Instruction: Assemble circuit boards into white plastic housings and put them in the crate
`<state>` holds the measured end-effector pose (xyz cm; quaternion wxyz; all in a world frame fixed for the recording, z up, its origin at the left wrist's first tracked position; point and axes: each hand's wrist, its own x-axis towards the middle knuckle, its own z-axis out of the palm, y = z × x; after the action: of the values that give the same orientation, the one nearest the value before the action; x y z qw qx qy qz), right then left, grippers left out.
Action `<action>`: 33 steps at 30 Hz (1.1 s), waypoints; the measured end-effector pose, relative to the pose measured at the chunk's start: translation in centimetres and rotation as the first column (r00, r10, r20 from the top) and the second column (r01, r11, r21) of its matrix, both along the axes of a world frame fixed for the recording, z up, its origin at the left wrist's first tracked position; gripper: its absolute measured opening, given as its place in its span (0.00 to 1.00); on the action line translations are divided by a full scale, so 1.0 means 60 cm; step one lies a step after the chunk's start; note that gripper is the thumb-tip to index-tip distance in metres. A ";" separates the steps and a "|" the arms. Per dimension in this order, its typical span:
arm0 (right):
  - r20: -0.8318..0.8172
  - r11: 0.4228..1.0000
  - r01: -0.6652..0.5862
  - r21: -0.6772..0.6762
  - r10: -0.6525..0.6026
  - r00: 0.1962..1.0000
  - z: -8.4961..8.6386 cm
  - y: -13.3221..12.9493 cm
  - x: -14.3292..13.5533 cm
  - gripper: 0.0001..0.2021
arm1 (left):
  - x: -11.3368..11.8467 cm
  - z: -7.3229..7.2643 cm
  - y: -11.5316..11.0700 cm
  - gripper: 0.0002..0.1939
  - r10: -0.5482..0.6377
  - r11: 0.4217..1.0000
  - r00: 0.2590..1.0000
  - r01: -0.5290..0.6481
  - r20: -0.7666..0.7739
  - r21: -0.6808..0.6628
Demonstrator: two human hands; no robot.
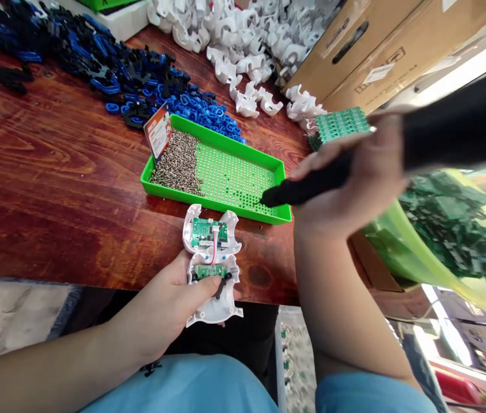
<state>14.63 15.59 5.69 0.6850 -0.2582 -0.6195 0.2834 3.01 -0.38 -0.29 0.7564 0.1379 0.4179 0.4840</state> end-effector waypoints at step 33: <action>-0.236 0.996 0.070 0.047 -0.057 0.970 0.019 0.025 -0.027 0.05 | 0.001 0.008 -0.002 0.12 0.030 0.999 0.999 -0.029 0.031 -0.025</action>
<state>12.99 17.07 6.86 0.7690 -0.2235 -0.5332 0.2729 3.07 -0.47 0.20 0.7572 0.1148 0.4140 0.4920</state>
